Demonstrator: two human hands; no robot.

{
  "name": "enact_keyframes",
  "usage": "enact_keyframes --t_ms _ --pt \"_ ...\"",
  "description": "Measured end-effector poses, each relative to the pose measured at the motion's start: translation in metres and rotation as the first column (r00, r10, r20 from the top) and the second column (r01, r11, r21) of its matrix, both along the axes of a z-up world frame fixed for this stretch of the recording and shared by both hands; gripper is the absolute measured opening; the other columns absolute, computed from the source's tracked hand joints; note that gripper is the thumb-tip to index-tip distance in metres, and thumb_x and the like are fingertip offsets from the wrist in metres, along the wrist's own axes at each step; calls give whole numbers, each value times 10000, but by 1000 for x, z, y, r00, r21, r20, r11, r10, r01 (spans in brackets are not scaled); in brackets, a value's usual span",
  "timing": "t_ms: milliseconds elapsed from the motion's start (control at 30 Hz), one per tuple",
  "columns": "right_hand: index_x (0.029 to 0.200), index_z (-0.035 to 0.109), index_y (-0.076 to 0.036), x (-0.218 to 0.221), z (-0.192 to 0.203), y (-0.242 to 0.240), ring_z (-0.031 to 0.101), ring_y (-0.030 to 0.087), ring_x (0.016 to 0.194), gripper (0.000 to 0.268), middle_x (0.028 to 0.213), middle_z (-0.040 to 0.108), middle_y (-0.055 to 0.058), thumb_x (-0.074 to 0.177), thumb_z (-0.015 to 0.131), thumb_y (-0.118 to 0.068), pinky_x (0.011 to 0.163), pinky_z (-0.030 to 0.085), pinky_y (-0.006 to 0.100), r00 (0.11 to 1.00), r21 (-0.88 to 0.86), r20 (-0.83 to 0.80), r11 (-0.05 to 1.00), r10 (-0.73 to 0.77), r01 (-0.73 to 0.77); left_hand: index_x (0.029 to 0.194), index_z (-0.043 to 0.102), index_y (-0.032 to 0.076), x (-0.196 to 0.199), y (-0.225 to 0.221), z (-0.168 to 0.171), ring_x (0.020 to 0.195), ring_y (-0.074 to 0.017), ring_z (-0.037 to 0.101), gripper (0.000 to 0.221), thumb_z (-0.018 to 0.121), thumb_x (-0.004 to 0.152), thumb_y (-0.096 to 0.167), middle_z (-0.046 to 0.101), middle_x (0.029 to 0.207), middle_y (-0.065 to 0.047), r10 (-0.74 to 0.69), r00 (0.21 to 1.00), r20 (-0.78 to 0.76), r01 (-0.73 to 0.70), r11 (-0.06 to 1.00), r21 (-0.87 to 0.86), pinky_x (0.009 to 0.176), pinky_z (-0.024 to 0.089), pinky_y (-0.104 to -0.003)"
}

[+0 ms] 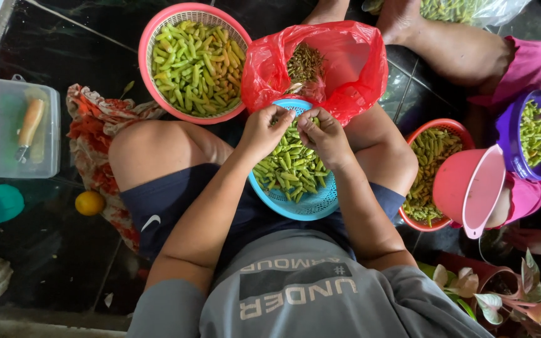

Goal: Removing stems from green chilies and sorting them into different baskets while sitting on the floor.

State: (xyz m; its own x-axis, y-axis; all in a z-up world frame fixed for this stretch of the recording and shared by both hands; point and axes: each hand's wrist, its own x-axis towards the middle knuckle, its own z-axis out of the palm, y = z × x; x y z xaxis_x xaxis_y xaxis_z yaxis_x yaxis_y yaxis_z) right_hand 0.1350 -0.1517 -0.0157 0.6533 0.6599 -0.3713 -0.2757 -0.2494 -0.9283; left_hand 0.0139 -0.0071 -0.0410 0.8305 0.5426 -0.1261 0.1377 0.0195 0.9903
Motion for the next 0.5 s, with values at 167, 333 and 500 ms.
enact_keyframes --t_ms 167,333,500 --pt "1058 614 -43 -6 8 3 606 99 606 85 786 598 93 1046 657 -116 471 397 129 999 24 46 999 24 -25 926 778 151 2 -5 -12 713 -154 697 267 696 957 404 729 717 -36 9 1000 3 -8 992 -126 619 531 -352" --pt "1089 600 -77 -8 11 10 601 131 636 61 834 600 108 1047 636 -103 457 345 137 999 102 -51 995 -10 16 903 769 122 9 -9 -15 613 -90 579 210 728 950 322 659 625 -41 86 994 73 -61 952 -300 521 470 -320" --pt "1096 601 -92 -10 17 12 557 120 675 42 857 582 86 1062 599 -118 490 284 123 970 183 -245 982 -5 51 841 672 86 4 -4 17 489 9 417 166 700 966 192 446 559 67 168 971 169 -16 752 -659 424 340 -119"
